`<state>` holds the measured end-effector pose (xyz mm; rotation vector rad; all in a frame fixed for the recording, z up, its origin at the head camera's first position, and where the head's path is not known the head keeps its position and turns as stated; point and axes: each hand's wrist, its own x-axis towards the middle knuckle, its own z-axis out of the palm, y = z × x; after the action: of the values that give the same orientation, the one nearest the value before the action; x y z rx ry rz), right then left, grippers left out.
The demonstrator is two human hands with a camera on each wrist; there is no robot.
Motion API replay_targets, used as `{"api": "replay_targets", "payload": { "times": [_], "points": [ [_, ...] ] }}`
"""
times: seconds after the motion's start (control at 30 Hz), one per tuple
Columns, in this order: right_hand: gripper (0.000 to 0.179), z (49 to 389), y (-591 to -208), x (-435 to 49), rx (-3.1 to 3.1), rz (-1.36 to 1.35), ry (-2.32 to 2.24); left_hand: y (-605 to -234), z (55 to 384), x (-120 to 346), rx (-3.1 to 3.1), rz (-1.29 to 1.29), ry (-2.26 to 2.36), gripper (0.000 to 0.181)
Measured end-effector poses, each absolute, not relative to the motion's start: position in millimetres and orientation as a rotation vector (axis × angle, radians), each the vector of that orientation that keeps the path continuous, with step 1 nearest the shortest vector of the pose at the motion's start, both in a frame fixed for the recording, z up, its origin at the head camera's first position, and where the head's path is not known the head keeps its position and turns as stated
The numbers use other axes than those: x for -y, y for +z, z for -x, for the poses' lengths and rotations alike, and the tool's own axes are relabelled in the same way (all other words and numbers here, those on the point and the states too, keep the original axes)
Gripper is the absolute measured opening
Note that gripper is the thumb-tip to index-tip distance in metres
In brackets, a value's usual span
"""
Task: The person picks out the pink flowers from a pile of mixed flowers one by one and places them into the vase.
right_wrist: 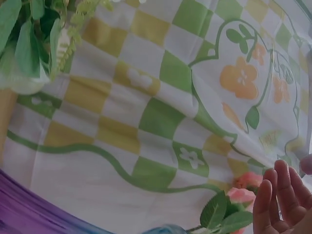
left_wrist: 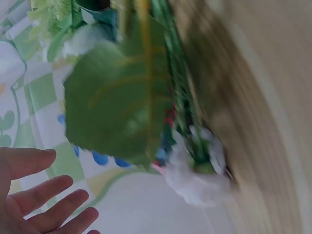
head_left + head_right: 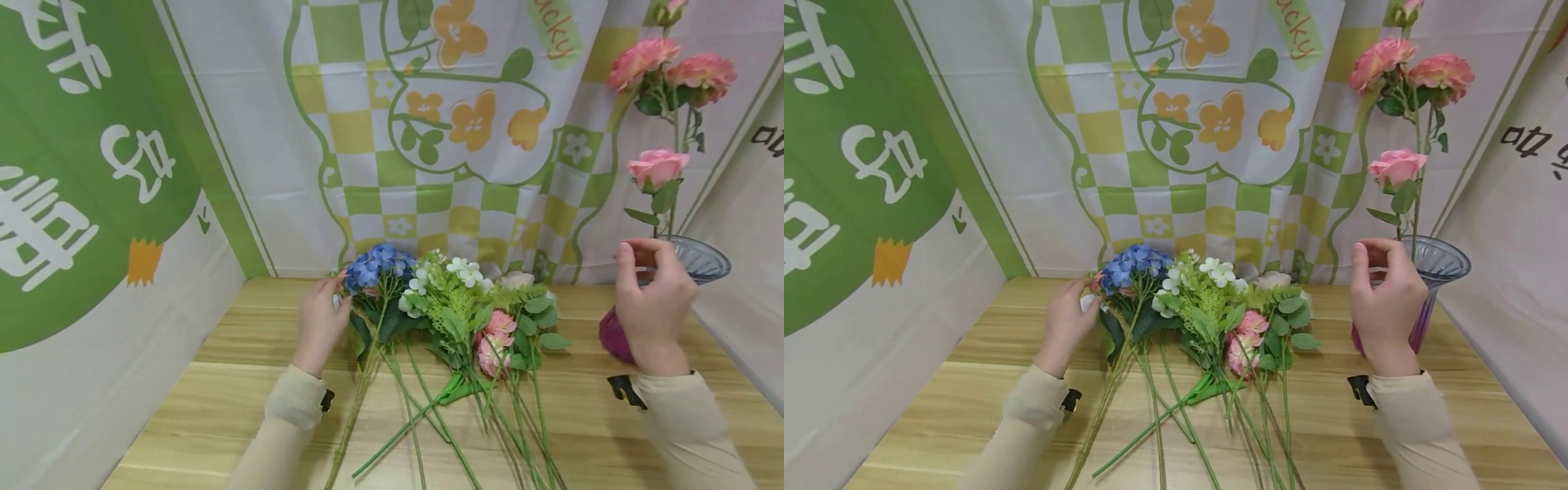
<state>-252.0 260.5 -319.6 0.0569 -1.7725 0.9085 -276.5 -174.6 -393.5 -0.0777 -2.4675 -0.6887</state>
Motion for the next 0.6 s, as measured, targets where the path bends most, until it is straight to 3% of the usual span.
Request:
{"api": "replay_targets", "payload": {
  "times": [0.6],
  "points": [
    [0.026,258,-355,-242,2.152,-0.06,0.831,-390,268,70,2.489,0.337,-0.758,0.015]
  ]
}}
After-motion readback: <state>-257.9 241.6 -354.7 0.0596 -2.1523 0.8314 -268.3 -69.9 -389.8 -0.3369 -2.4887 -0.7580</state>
